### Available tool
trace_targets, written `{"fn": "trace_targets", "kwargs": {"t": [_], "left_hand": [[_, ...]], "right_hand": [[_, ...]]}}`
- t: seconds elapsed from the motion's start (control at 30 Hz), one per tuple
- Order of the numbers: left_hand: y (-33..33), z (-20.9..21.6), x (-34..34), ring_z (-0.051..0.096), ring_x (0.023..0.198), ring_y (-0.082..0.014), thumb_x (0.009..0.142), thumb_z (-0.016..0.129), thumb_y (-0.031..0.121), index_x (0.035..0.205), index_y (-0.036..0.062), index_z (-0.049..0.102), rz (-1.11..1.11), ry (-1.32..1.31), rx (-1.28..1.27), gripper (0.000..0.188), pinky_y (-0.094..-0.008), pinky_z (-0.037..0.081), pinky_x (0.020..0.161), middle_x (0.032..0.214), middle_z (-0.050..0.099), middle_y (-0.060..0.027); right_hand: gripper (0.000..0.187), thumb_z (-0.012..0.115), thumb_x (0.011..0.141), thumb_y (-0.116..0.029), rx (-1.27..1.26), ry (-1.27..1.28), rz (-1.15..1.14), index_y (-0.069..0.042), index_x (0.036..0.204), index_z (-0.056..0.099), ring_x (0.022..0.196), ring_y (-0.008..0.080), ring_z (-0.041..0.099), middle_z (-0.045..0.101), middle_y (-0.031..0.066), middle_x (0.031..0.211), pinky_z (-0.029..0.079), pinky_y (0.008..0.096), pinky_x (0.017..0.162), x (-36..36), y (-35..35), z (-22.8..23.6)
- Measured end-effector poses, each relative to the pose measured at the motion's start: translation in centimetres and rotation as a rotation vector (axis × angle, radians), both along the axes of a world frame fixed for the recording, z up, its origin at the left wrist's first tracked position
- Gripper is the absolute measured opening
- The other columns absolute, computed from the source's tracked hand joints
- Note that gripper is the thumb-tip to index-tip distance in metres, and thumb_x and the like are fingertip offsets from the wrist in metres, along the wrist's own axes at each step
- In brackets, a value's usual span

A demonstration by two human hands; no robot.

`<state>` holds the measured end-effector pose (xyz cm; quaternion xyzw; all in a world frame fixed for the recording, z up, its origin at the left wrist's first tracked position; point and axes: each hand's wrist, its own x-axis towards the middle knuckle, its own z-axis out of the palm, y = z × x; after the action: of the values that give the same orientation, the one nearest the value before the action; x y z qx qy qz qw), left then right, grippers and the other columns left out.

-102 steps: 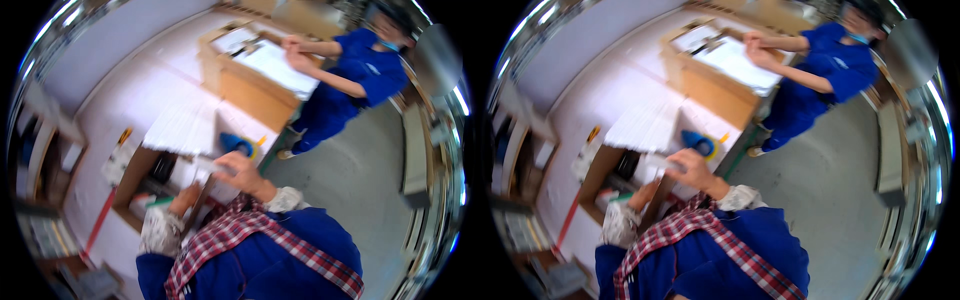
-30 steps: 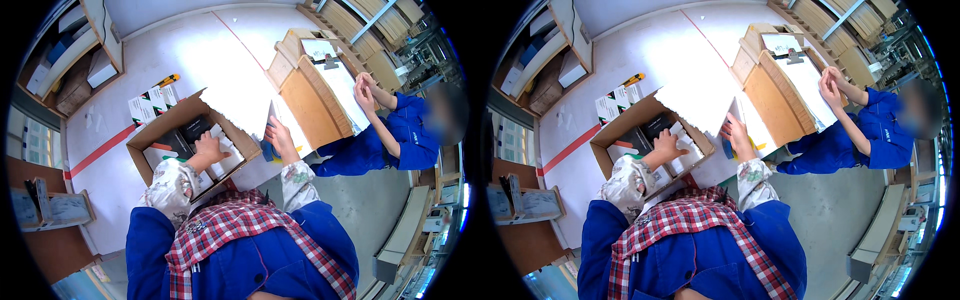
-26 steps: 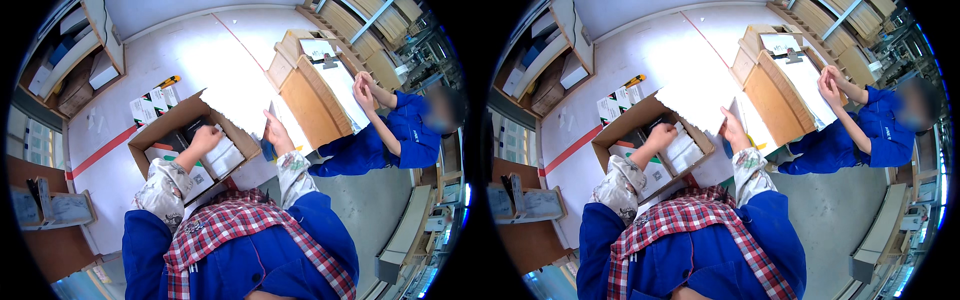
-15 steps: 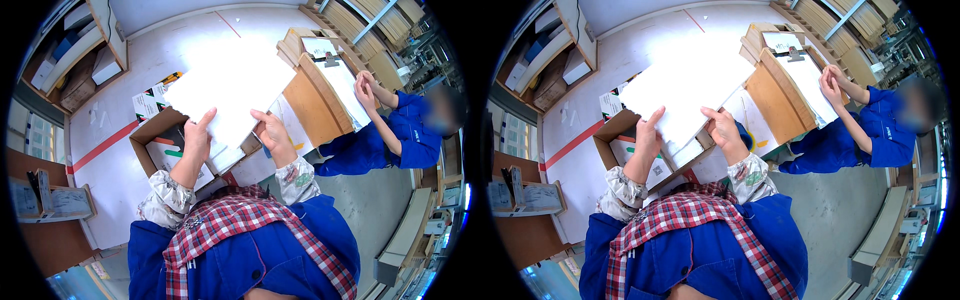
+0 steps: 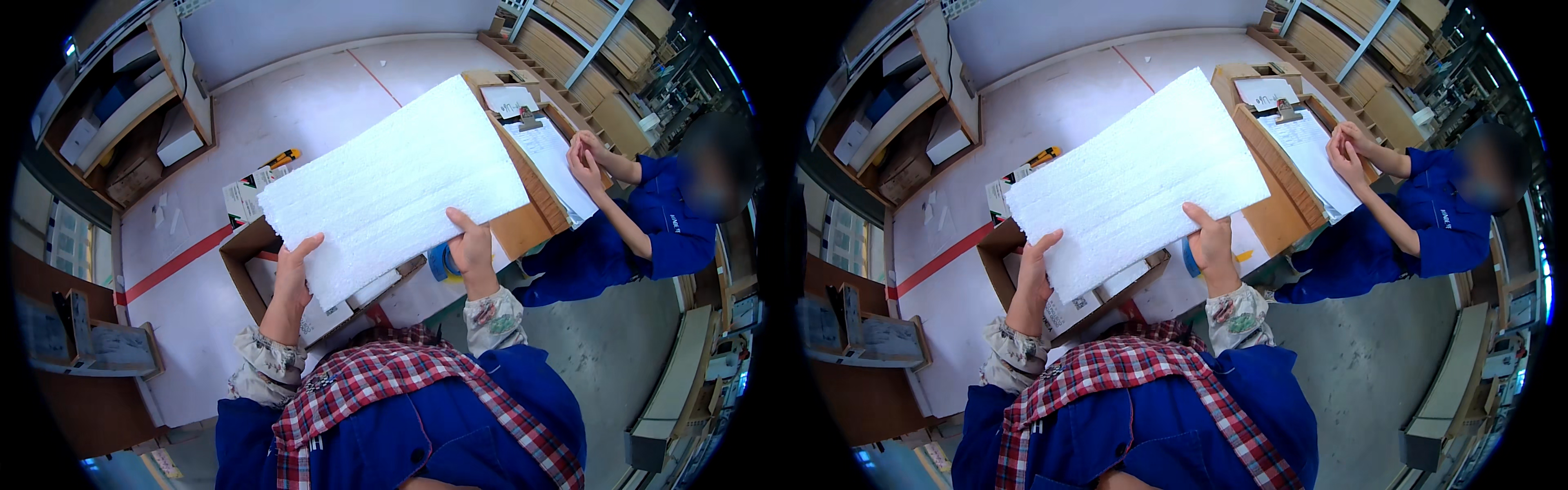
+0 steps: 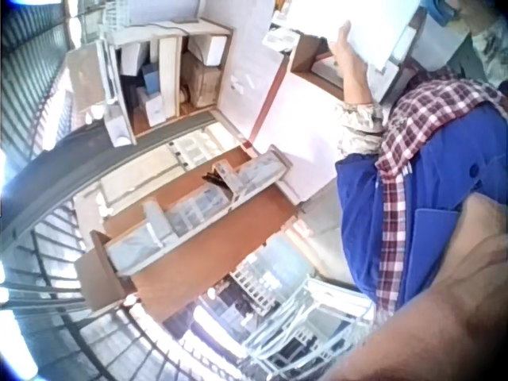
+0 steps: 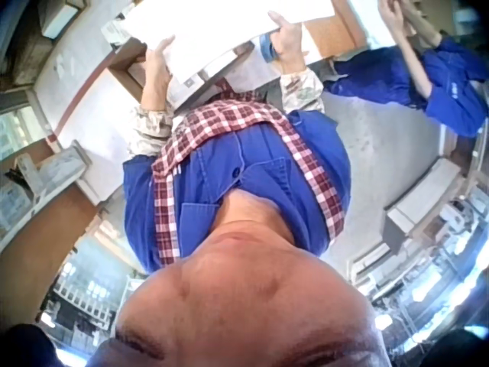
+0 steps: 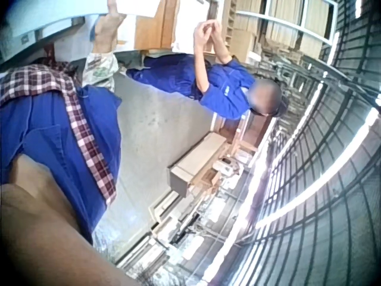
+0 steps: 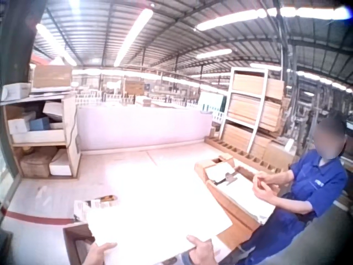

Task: The person seals a cardboard box with a handheld tape dispenser, then opens the box and places several white foam sheets inside to cushion the contents. The box remains open at the end of the clip.

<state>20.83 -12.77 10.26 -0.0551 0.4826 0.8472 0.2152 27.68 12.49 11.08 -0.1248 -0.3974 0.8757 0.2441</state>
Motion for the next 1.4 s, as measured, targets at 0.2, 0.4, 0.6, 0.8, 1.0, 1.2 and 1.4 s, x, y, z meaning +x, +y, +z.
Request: {"fn": "trace_targets", "kwargs": {"t": [0.2,0.4,0.6,0.8,1.0,1.2,1.4], "left_hand": [[1.7,-1.0,-0.3,0.058,0.087,-0.0250,0.074,0.059,0.006,0.113,-0.0024,0.044,0.028,-0.052,0.034,0.043,-0.0363,0.049,0.075,0.102,0.056,-0.0139],[2.8,-0.1,-0.2,0.058,0.088,-0.0267,0.074,0.057,0.004,0.114,-0.0039,0.042,0.080,-0.078,0.008,0.044,-0.0385,0.050,0.076,0.102,0.055,-0.0153],[3.5,1.7,0.7,0.058,0.092,-0.0257,0.074,0.058,0.004,0.113,-0.0041,0.043,0.050,-0.112,-0.046,0.043,-0.0375,0.049,0.078,0.104,0.055,-0.0151],[4.4,1.6,1.3,0.058,0.087,-0.0225,0.074,0.058,0.006,0.112,-0.0026,0.045,0.065,-0.043,0.040,0.041,-0.0328,0.049,0.076,0.101,0.057,-0.0132],[0.6,-1.3,-0.6,0.058,0.092,-0.0275,0.073,0.058,0.011,0.118,-0.0050,0.040,-0.056,-0.084,0.159,0.051,-0.0371,0.049,0.080,0.105,0.054,-0.0177],[-0.7,-1.1,-0.9,0.055,0.097,-0.0307,0.074,0.054,0.012,0.120,-0.0071,0.037,-0.030,-0.131,0.340,0.053,-0.0386,0.047,0.083,0.108,0.053,-0.0192],[-3.4,-4.6,-2.9,0.058,0.088,-0.0287,0.075,0.055,0.013,0.108,-0.0072,0.044,0.064,-0.258,0.048,0.040,-0.0368,0.048,0.081,0.099,0.056,-0.0170]], "right_hand": [[0.049,0.055,0.076,0.008,0.298,0.073,0.015,-0.003,0.121,0.039,0.108,0.0214,0.046,0.047,0.0101,0.118,0.038,0.0343,0.093,1.3,-1.4,-1.1],[0.031,0.059,0.077,0.001,0.783,-0.015,0.012,0.001,0.108,0.053,0.094,0.0165,0.055,0.057,0.0086,0.104,0.043,0.0289,0.082,2.8,-3.3,0.8],[0.044,0.059,0.077,-0.001,1.012,0.152,0.210,0.001,0.119,0.048,0.111,0.0222,0.049,0.051,0.0151,0.121,0.038,0.0294,0.093,2.2,-4.6,1.0],[0.040,0.059,0.076,-0.001,1.144,0.116,0.113,-0.002,0.115,0.053,0.111,0.0285,0.050,0.052,0.0160,0.120,0.038,0.0327,0.094,2.1,-6.5,1.2],[0.038,0.048,0.080,0.003,-0.104,-0.013,-0.037,0.003,0.118,0.046,0.112,0.0319,0.045,0.047,0.0192,0.120,0.036,0.0404,0.097,0.4,1.0,1.8],[0.045,0.050,0.081,0.000,-0.405,-0.053,0.030,0.002,0.124,0.036,0.112,0.0320,0.045,0.046,0.0178,0.121,0.037,0.0458,0.097,-1.9,5.2,-3.2],[0.043,0.056,0.082,-0.008,-0.317,-0.249,-0.019,0.007,0.117,0.038,0.114,0.0301,0.041,0.044,0.0185,0.120,0.037,0.0449,0.095,-3.1,7.0,-10.5]]}}
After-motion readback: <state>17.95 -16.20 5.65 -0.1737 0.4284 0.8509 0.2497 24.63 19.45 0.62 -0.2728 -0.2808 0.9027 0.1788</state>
